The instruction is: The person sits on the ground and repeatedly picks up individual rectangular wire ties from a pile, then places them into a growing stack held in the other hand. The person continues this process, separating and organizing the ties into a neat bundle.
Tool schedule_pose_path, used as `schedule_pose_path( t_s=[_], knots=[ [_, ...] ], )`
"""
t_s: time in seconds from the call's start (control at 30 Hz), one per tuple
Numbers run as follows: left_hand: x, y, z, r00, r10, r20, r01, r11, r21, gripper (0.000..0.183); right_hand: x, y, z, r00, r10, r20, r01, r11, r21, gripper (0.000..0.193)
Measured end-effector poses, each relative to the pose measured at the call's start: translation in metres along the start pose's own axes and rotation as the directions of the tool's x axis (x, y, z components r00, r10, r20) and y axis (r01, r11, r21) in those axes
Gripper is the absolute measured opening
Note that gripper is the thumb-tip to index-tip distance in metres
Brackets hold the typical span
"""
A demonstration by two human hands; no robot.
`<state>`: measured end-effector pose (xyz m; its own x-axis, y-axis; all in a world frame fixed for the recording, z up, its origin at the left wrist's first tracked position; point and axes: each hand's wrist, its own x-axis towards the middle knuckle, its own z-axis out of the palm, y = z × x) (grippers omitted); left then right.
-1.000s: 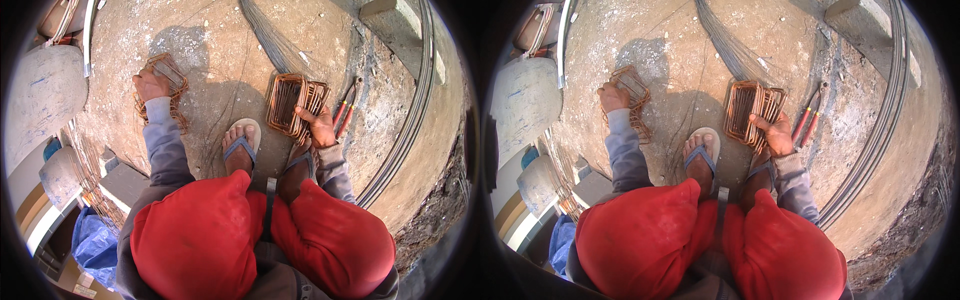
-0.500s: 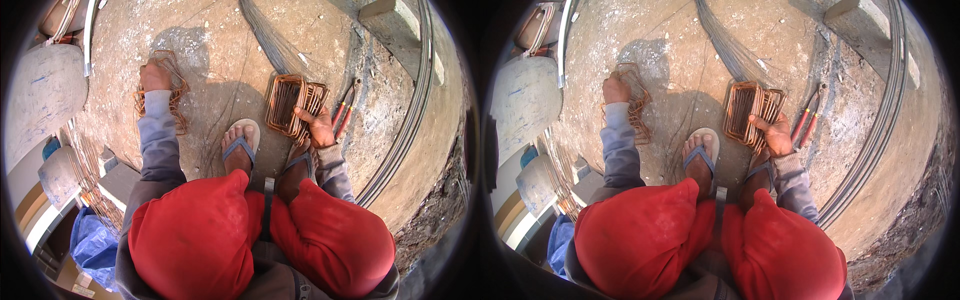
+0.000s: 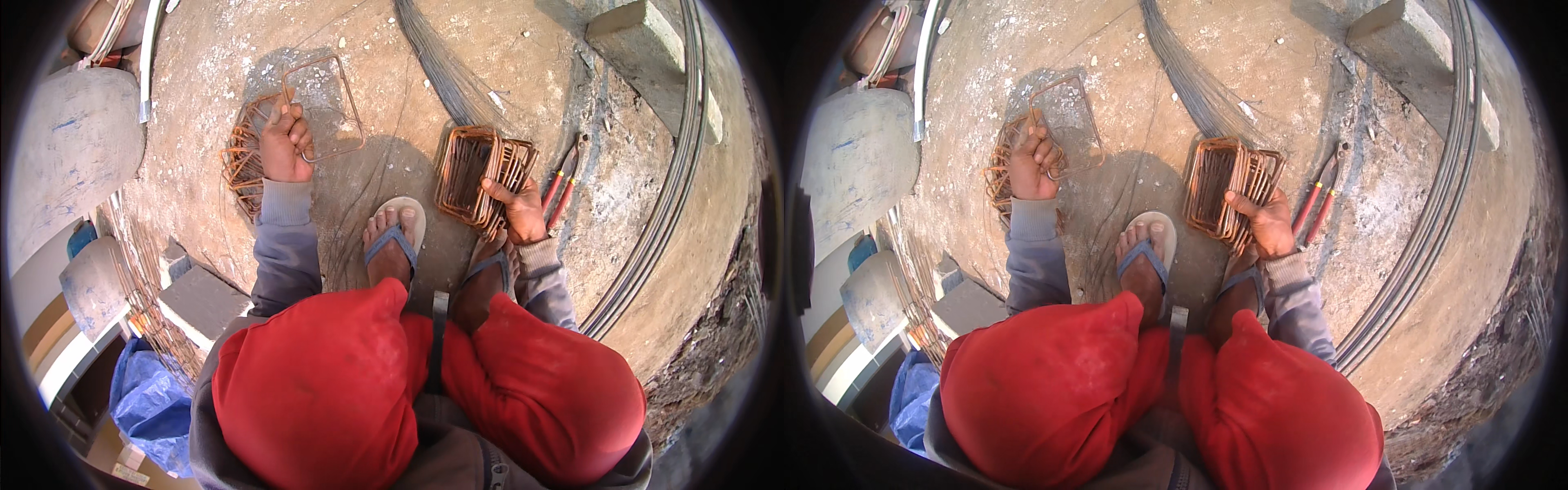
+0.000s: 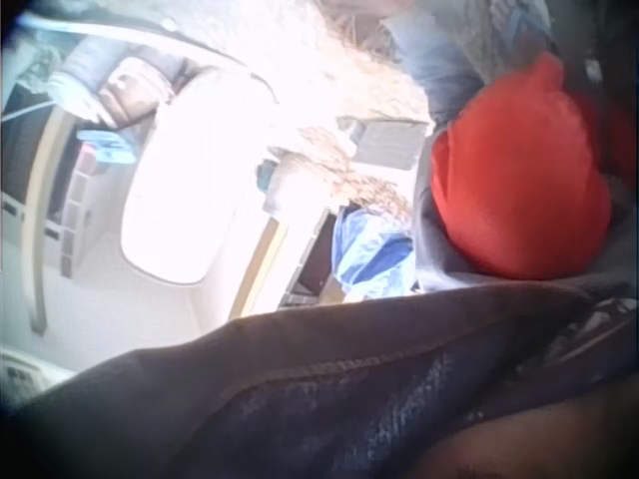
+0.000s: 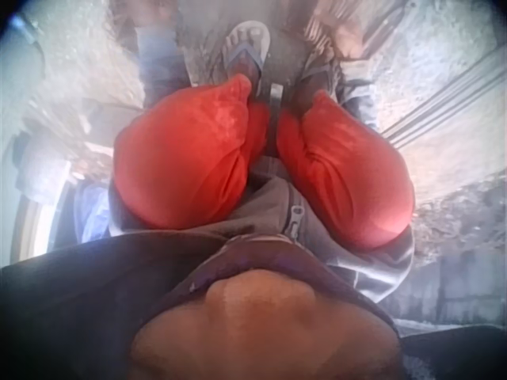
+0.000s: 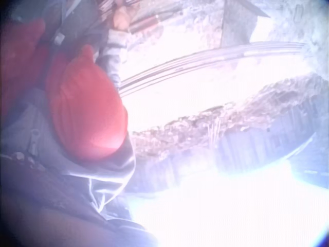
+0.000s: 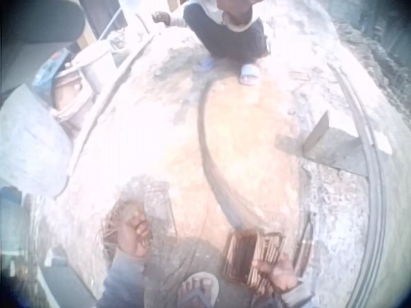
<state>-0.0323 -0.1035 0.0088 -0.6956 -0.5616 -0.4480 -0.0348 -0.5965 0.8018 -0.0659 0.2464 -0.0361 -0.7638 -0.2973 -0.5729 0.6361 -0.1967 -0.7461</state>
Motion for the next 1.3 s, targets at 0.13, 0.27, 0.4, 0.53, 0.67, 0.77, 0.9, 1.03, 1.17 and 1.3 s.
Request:
schedule_pose_path(
  t_s=[0.13,0.27,0.4,0.53,0.67,0.77,0.9,1.03,1.17,1.3],
  knots=[
    [-0.061,-0.033,0.057,0.944,0.057,0.324,-0.171,0.926,0.336,0.035,0.0,0.002,-0.005,1.0,0.027,0.005,-0.027,1.0,0.006,0.03],
    [-0.091,-0.068,0.085,0.88,-0.05,0.472,-0.194,0.87,0.454,0.034,0.0,0.001,-0.004,1.0,0.006,-0.001,-0.006,1.0,0.025,0.031],
    [-0.029,-0.091,0.054,0.854,0.364,0.371,-0.5,0.381,0.778,0.029,-0.002,-0.003,-0.002,1.0,-0.008,0.001,0.008,1.0,0.025,0.032],
    [-0.003,-0.085,0.02,0.873,0.36,0.329,-0.461,0.39,0.797,0.029,0.004,0.006,-0.007,1.0,-0.02,0.004,0.02,1.0,-0.016,0.034],
    [-0.086,-0.103,0.072,0.79,-0.082,0.607,-0.37,0.725,0.581,0.031,0.001,0.0,-0.002,0.999,0.038,0.007,-0.039,0.995,0.089,0.034],
    [-0.094,-0.11,0.083,0.829,0.001,0.559,-0.36,0.765,0.534,0.032,0.0,0.0,-0.003,1.0,0.01,-0.008,-0.01,0.998,0.066,0.033],
    [-0.069,-0.067,0.074,0.939,0.112,0.327,-0.29,0.769,0.569,0.031,0.004,0.007,-0.012,1.0,-0.012,-0.01,0.012,0.997,-0.079,0.03],
    [-0.069,-0.01,0.066,0.964,0.158,0.215,-0.231,0.895,0.381,0.033,0.003,0.003,-0.009,0.999,0.041,0.007,-0.041,0.999,0.021,0.027],
    [-0.072,0.05,0.051,0.874,0.143,0.464,0.007,0.952,-0.306,0.042,0.003,0.005,-0.01,1.0,0.018,0.009,-0.018,0.999,0.042,0.029],
    [-0.076,0.068,0.055,0.787,0.271,0.555,0.035,0.878,-0.477,0.047,0.001,0.006,-0.007,0.999,0.001,0.041,-0.004,0.996,0.085,0.029]
  ],
)
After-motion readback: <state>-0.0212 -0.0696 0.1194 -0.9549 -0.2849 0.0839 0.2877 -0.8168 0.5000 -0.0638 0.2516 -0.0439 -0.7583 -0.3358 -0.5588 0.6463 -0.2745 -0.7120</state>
